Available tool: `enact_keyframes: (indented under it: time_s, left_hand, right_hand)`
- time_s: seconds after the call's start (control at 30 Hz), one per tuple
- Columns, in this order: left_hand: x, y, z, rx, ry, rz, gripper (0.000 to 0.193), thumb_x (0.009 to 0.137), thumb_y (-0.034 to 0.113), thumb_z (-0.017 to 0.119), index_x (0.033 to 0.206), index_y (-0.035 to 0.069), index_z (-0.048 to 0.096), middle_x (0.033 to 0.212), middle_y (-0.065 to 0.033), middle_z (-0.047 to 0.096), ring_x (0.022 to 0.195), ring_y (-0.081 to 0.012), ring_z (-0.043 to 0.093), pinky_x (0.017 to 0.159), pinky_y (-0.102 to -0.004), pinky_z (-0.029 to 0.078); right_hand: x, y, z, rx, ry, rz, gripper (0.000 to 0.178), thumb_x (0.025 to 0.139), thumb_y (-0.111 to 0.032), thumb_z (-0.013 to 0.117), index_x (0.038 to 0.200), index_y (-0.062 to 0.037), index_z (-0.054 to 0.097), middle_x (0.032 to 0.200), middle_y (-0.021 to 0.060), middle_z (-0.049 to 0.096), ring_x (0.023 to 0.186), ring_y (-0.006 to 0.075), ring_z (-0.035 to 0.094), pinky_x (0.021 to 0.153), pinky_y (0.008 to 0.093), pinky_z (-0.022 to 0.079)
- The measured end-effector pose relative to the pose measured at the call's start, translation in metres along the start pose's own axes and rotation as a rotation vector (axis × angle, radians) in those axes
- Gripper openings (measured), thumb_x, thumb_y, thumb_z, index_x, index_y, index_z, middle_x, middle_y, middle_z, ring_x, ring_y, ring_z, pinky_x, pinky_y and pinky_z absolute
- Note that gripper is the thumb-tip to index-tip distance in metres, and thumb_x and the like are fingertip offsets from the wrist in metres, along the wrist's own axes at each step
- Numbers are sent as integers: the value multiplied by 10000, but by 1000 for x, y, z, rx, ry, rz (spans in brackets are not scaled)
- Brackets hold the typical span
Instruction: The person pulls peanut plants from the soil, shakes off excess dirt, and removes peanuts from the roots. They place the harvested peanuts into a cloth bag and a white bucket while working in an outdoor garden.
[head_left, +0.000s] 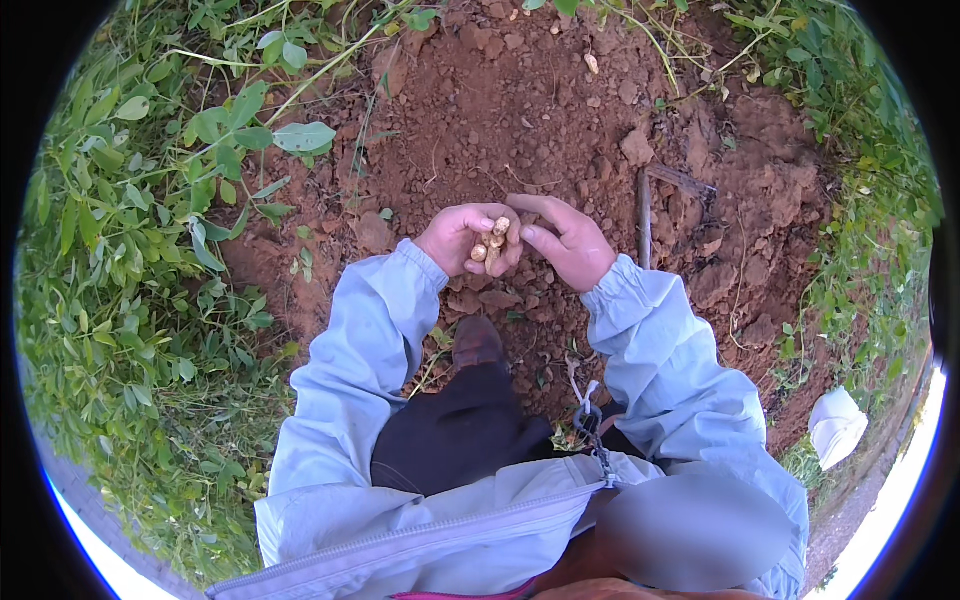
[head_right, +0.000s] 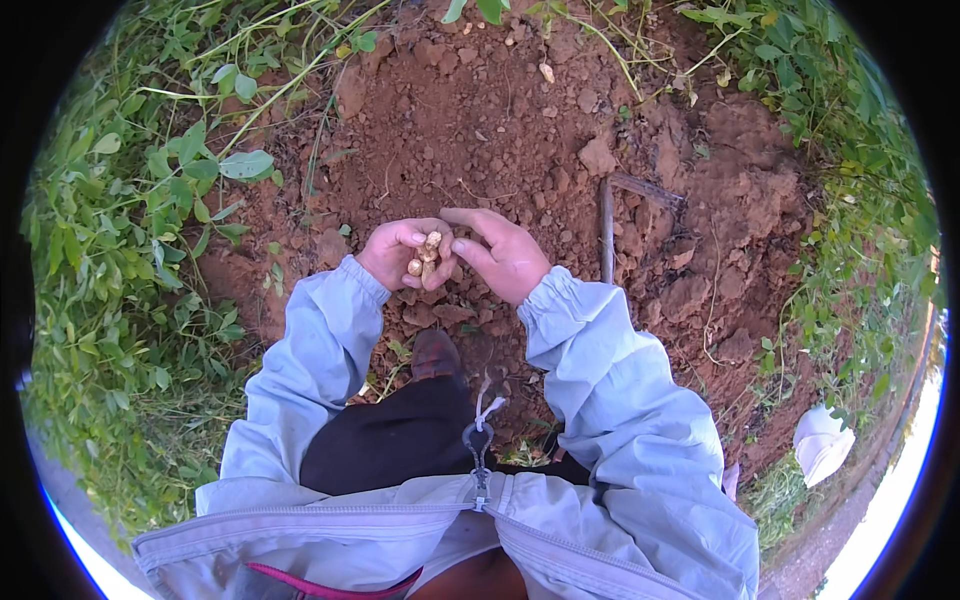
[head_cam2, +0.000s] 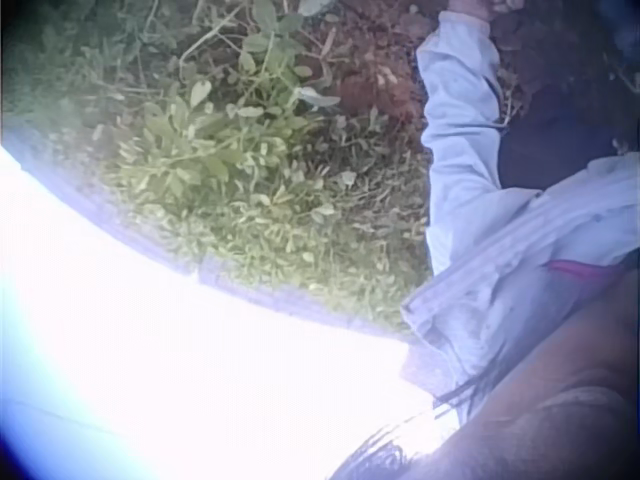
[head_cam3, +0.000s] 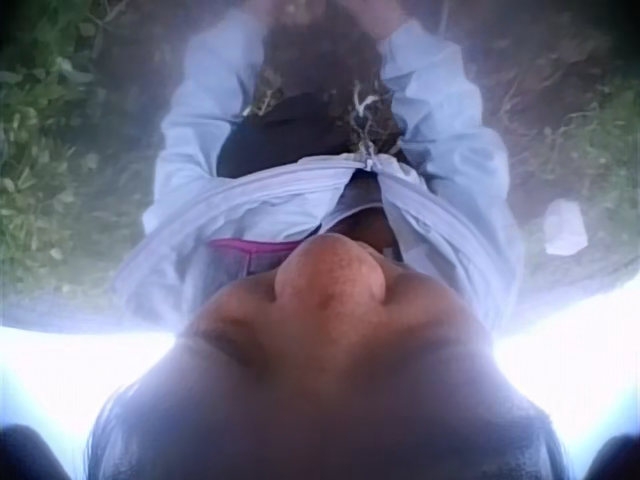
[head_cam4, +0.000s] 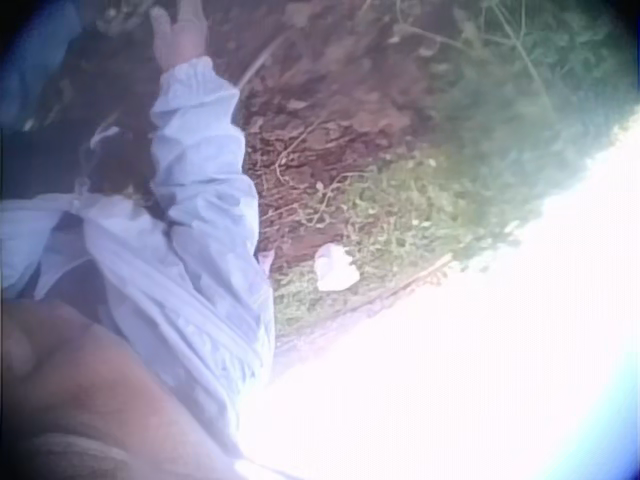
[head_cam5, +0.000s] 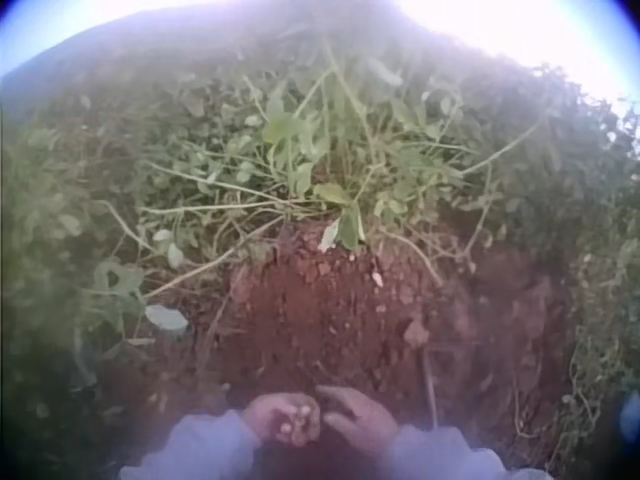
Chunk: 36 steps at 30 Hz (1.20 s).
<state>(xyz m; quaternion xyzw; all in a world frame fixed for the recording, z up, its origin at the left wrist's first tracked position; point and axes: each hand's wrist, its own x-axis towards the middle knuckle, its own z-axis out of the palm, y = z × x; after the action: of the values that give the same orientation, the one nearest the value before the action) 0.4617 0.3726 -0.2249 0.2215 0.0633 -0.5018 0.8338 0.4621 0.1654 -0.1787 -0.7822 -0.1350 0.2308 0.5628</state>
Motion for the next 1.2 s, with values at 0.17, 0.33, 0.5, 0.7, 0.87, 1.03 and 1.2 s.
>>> enact_keyframes:
  time_s: [0.17,0.33,0.5,0.7,0.87,1.03,1.2]
  left_hand:
    - [-5,1,5,68,80,-14,307,793,300,527,878,6,545,762,-153,582,533,-175,542,347,-219,300]
    - [-15,-13,-9,-83,74,16,219,817,226,497,880,26,561,802,-113,597,591,-195,583,358,-215,334]
    - [-19,-47,-33,-232,158,-6,236,876,246,488,899,23,560,843,-133,592,673,-255,653,334,-221,378]
    - [-18,-40,-66,-46,597,117,213,861,240,536,886,33,582,717,-59,567,579,-176,585,339,-195,342]
    - [-61,10,-107,-180,708,490,290,869,252,541,1086,64,580,754,-7,552,638,-147,547,370,-182,322]
    - [-68,58,-97,-94,747,658,372,895,261,495,1226,92,499,768,-15,521,640,-150,519,371,-181,309]
    - [-105,144,-103,-198,540,1040,315,920,271,425,1167,105,527,778,-46,556,653,-142,511,383,-218,335]
  right_hand:
    - [1,-6,-5,-78,-72,59,247,835,-123,591,1070,-49,608,1023,123,600,935,258,599,817,316,474]
    - [-48,56,-16,-320,289,225,436,800,-203,635,1178,-15,525,1154,165,541,1103,292,502,963,392,385]
    - [-156,175,-32,-517,430,823,655,768,-268,667,1312,-30,392,1163,294,475,1080,442,479,927,456,396]
    - [-167,209,-37,-671,515,809,473,814,-306,607,1150,-3,470,886,242,611,845,396,596,764,447,462]
    - [-138,105,-44,126,463,815,286,897,-280,506,1039,-34,469,642,97,515,499,219,524,452,340,440]
    - [-54,-18,-18,738,350,211,235,954,-283,407,949,-50,436,587,17,414,411,101,395,349,259,330]
    - [47,10,53,549,149,462,365,963,-424,366,890,-79,460,597,-7,421,445,109,391,401,266,339]
